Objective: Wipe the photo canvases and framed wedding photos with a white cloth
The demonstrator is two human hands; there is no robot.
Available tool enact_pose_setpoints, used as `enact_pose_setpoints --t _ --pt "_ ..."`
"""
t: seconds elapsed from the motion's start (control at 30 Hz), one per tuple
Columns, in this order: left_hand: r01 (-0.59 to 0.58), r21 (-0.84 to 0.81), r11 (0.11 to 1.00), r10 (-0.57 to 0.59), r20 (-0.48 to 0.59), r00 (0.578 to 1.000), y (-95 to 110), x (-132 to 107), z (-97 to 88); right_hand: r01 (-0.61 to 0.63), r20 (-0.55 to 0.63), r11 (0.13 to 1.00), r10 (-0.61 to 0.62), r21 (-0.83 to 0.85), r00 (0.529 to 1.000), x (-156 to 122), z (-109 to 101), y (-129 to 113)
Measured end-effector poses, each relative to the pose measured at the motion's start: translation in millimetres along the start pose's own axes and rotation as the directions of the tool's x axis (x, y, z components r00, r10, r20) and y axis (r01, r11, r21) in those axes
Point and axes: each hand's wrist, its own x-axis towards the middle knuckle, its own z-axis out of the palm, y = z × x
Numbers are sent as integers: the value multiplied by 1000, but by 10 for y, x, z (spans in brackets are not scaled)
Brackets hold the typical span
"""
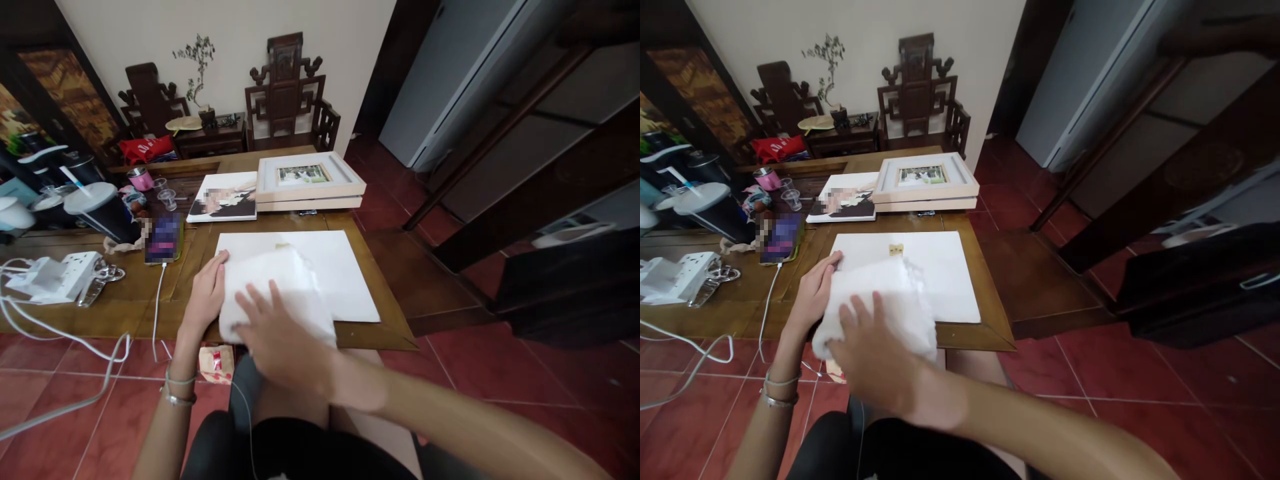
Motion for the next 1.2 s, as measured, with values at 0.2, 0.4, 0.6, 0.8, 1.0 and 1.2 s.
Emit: enact_pose_setpoints --t 0.2,0.4,0.6,0.8,1.0,1.2 --pt "-33 10 999 33 40 999 -55 -5 37 -23 -9 998 24 58 1000 -183 -54 184" --pt "-45 23 999 44 43 998 -65 -7 49 -268 -169 961 275 64 946 126 -184 1034" --pt "-41 31 999 40 34 999 -38 -9 27 -367 -230 930 360 14 904 33 -166 1251" --pt "-43 39 998 42 33 999 -35 -5 33 -148 -178 989 140 -31 974 -575 25 803" --pt "-22 98 995 20 27 999 -1 -10 26 -31 -109 997 39 75 993 -1129 -132 726" --pt "220 230 948 -194 -129 972 -10 -61 80 -278 -381 960 274 46 883 -1094 -67 1041"
